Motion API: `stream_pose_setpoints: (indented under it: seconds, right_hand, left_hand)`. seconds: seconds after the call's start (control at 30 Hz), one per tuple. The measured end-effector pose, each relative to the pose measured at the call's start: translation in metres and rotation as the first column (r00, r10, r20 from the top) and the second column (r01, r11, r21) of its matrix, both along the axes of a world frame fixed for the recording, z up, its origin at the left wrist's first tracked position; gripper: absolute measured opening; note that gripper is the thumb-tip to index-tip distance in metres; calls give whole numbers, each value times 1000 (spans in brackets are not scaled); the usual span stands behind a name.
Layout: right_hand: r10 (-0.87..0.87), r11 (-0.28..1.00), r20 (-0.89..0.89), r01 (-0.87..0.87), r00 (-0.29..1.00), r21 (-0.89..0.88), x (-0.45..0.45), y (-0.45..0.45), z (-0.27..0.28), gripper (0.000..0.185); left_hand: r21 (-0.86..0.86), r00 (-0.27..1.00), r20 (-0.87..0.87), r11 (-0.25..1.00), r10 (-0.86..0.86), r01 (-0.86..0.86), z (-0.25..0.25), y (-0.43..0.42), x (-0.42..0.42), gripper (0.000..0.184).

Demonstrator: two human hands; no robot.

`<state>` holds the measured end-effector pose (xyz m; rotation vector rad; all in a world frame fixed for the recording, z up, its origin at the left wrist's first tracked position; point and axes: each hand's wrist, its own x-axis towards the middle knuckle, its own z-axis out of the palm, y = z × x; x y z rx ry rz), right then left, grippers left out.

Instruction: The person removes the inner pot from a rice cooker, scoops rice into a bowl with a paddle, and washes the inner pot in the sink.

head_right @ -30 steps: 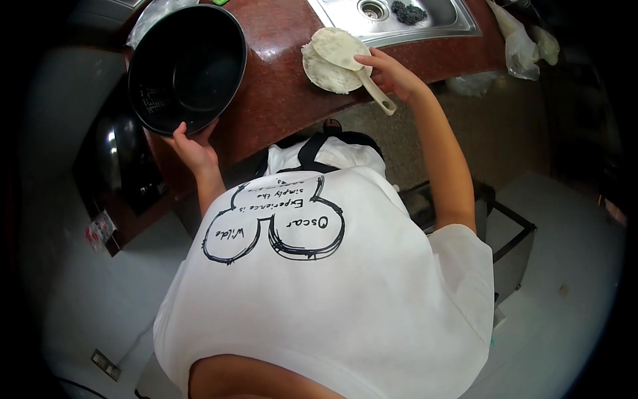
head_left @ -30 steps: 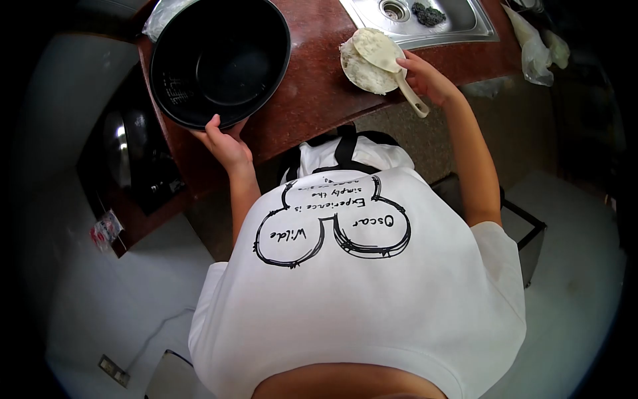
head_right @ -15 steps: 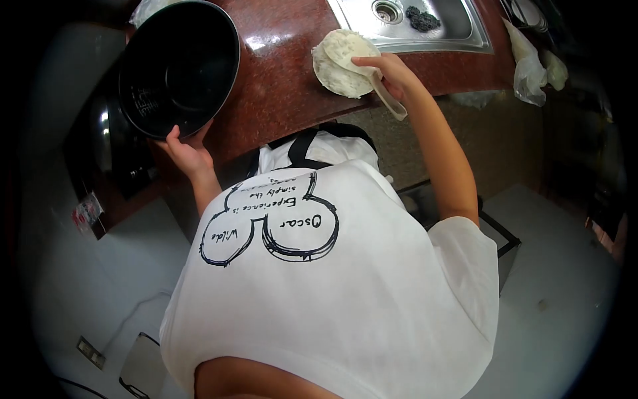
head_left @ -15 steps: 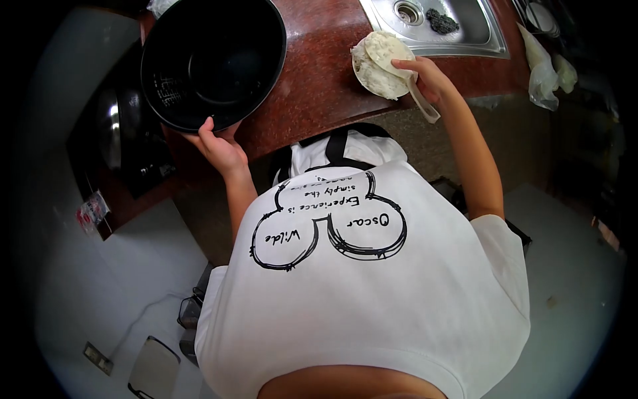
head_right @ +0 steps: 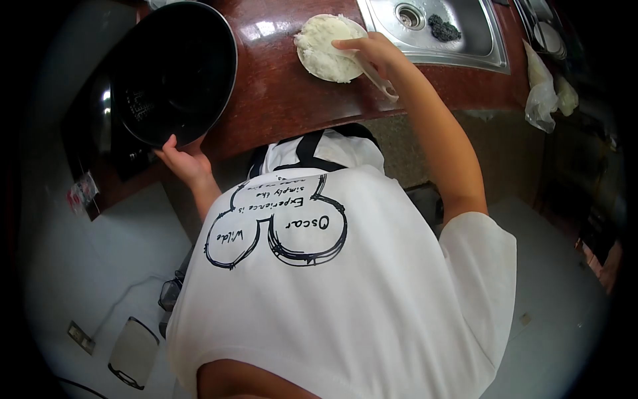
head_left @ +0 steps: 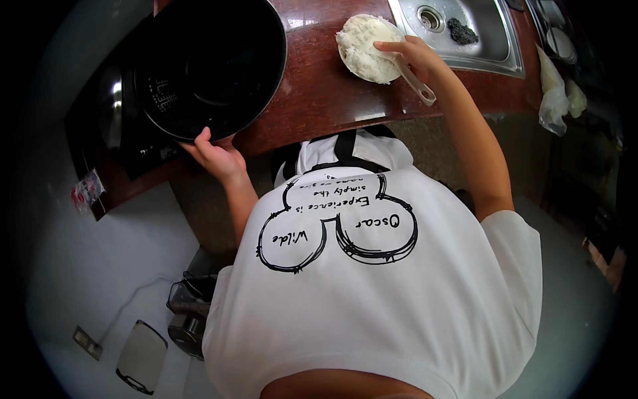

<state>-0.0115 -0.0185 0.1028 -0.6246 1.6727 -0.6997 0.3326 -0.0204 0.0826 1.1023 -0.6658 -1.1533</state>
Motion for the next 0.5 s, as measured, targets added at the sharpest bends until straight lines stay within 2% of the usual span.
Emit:
stream_pose_setpoints:
  seconds: [0.07,0.17,0.2,0.3,0.33,0.43,0.47,0.5]
  right_hand:
    - [31,999,-66,-31,997,-9,0,-18,-10,65]
    - [62,997,-160,-69,985,-39,16,-31,10,62]
    - [76,997,-256,-73,964,24,24,-38,19,58]
    - [72,991,-110,-84,991,-102,18,-67,-24,55]
    - [43,991,-54,-50,998,-122,23,-76,-31,50]
    - [-37,972,-123,7,992,-235,54,-92,-6,33]
    - [5,985,-142,-29,990,-168,62,-97,10,41]
    - [5,976,-68,-19,998,-215,69,-103,11,41]
  left_hand:
    - [-18,1000,-9,1000,23,-23,4,1,-1,66]
    - [-37,998,-1,998,57,-57,10,5,0,66]
    - [-40,998,5,997,65,-65,11,5,2,66]
    - [-30,995,-18,995,94,-95,13,5,4,66]
    - [-21,995,-24,995,96,-97,14,5,5,66]
    - [-11,995,-17,995,102,-103,14,3,6,65]
    - [-17,994,0,994,109,-109,9,1,8,64]
    - [-25,993,16,993,115,-115,6,-1,10,63]
